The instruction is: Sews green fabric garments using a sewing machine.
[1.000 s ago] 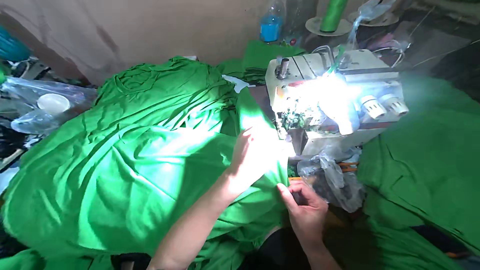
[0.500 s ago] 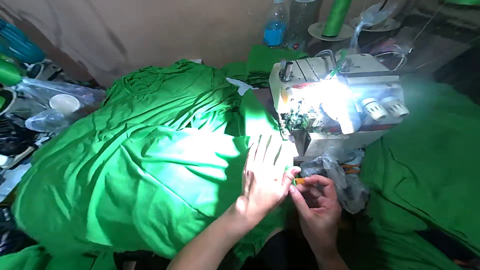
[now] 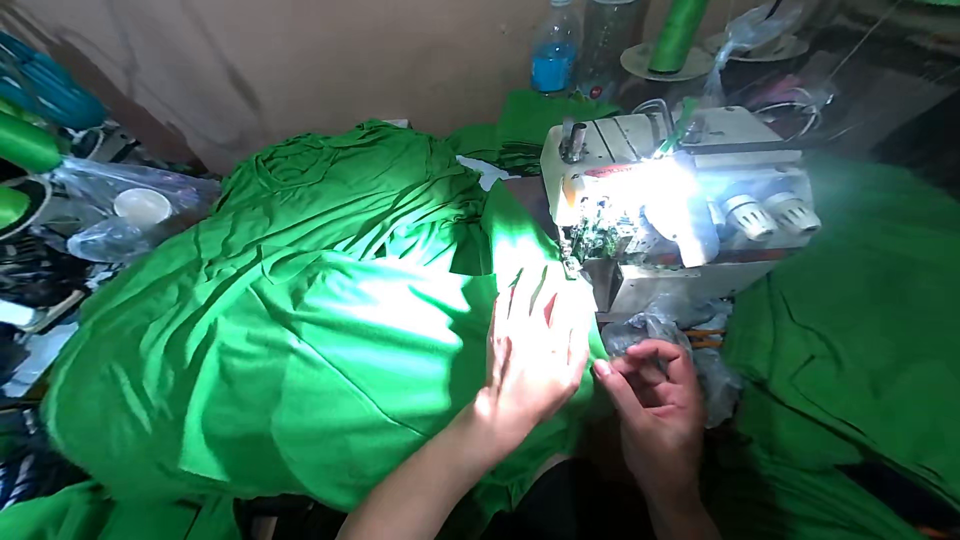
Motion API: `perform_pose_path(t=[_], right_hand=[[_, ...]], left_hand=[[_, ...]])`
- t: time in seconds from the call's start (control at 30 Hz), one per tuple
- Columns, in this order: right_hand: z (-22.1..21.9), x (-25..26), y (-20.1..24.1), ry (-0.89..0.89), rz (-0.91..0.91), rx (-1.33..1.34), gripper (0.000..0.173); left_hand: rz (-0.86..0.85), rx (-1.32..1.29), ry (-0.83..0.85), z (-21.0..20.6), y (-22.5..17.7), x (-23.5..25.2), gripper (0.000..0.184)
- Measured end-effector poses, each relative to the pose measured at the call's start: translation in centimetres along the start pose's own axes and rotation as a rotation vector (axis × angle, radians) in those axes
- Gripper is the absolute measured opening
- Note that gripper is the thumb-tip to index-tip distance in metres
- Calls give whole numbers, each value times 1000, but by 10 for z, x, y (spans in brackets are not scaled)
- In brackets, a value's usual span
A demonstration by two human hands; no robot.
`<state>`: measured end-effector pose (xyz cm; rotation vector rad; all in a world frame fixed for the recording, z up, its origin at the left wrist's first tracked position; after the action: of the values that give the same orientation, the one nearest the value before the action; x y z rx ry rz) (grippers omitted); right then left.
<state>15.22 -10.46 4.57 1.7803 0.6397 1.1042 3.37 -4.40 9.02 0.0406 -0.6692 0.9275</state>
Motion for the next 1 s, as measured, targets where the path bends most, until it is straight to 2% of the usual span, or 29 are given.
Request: perform_pose_path(t=[0.1, 0.17, 0.3, 0.47, 0.63, 0.8, 0.9, 1.0], right_hand=[[1, -6, 0, 7, -8, -3, 34], [0, 1, -3, 5, -5, -18, 32], [-3, 22, -3, -2, 23, 4, 32], [-1, 15, -4, 6, -1, 1, 33], [-4, 22, -2, 13, 11, 10, 31], [4, 17, -2, 2, 7, -24, 31], [2, 23, -2, 2, 20, -27, 30], [2, 24, -1, -1, 18, -28, 31]], left_hand=[[-29, 30, -10, 6, -3, -5, 46], [16, 0, 15, 0, 0, 1, 44], [165, -32, 257, -14, 8, 16, 45], [75, 77, 92, -2, 5, 9, 41], [112, 97, 208, -11, 9, 13, 48], [84, 71, 133, -3, 3, 11, 47], [150, 77, 289, -14, 6, 20, 52], [160, 112, 313, -16, 8, 21, 52]])
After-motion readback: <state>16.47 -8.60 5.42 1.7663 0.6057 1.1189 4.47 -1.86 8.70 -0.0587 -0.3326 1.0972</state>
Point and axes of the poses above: each hand's wrist, its own x-axis towards the middle knuckle, its own z-axis out of the back of the hand, y = z × x, the point moved 9 cm from there along x, towards the middle knuckle
